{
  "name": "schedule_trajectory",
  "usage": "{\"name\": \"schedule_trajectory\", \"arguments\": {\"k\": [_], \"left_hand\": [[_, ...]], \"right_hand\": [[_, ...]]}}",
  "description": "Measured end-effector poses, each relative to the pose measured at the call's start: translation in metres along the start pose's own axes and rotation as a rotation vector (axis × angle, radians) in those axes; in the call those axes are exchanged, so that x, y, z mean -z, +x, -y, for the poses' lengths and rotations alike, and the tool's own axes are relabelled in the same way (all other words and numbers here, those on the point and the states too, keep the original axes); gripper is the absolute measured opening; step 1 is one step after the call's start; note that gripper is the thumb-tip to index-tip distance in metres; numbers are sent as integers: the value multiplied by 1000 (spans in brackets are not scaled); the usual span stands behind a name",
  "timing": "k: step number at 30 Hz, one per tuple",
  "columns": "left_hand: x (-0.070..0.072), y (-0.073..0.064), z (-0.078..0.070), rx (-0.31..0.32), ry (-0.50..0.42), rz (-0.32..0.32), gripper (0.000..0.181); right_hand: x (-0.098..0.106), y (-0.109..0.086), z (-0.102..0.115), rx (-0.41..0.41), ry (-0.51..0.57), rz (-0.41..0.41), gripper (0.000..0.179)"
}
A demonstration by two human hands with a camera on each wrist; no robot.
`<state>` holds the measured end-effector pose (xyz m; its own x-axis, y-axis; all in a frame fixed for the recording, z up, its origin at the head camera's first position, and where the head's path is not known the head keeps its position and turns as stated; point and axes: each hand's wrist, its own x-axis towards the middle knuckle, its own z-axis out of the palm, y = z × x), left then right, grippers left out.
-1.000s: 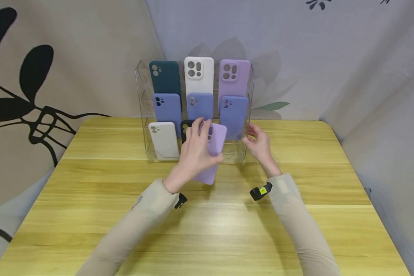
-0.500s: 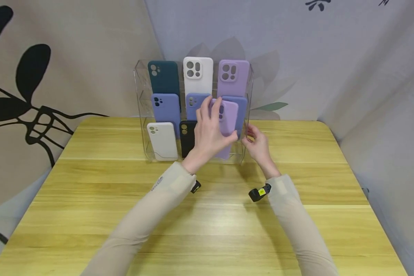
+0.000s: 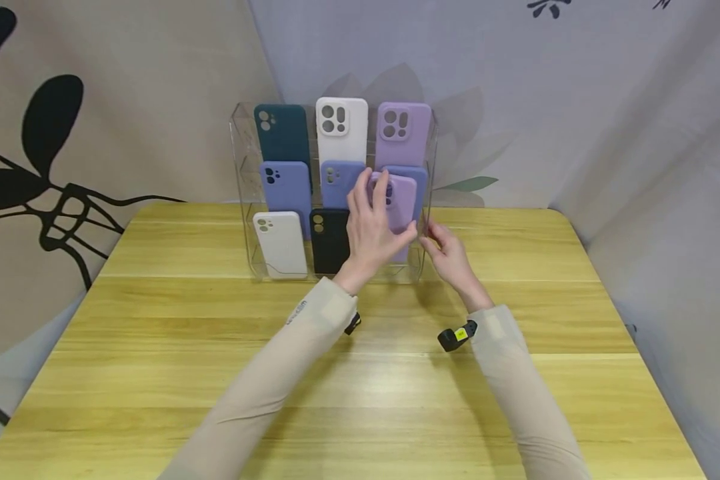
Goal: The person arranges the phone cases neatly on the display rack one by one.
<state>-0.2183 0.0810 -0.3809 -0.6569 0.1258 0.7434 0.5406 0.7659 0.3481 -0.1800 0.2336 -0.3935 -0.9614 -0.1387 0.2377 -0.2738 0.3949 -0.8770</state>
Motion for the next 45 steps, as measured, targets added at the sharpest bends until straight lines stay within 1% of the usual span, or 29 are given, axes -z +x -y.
{"name": "schedule_trajectory", "arguments": {"k": [4, 9, 14, 18, 22, 24, 29, 32, 38, 41, 45], "left_hand": [[-8, -6, 3, 0, 23, -3, 84], [-16, -12, 4, -1, 34, -28, 86], [-23, -16, 4, -1, 59, -35, 86], [-26, -21, 4, 8, 67, -33, 85], [-28, -25, 3, 15, 61, -19, 84], [-29, -28, 3, 21, 61, -12, 84], [-31, -33, 2, 35, 70, -10, 85], [-32, -35, 1, 42, 71, -10, 87], [-33, -40, -2, 51, 86, 2, 89], [-34, -42, -3, 66, 102, 4, 88], [-34, -45, -5, 97, 136, 7, 85]], "right_hand": [[0, -2, 0, -7, 6, 6, 39], [0, -3, -4, 7, 57, 9, 40], [1, -1, -9, 12, 97, 8, 39], [1, 2, -23, 9, 139, 19, 42], [3, 4, -40, -16, 156, 25, 44], [3, 4, -43, -26, 170, 25, 44], [4, 3, -46, -35, 220, 35, 45], [4, 1, -48, -33, 230, 44, 45], [5, -3, -52, -56, 281, 36, 46], [4, -5, -52, -75, 309, 21, 45], [1, -6, -53, -76, 301, -25, 41]]}}
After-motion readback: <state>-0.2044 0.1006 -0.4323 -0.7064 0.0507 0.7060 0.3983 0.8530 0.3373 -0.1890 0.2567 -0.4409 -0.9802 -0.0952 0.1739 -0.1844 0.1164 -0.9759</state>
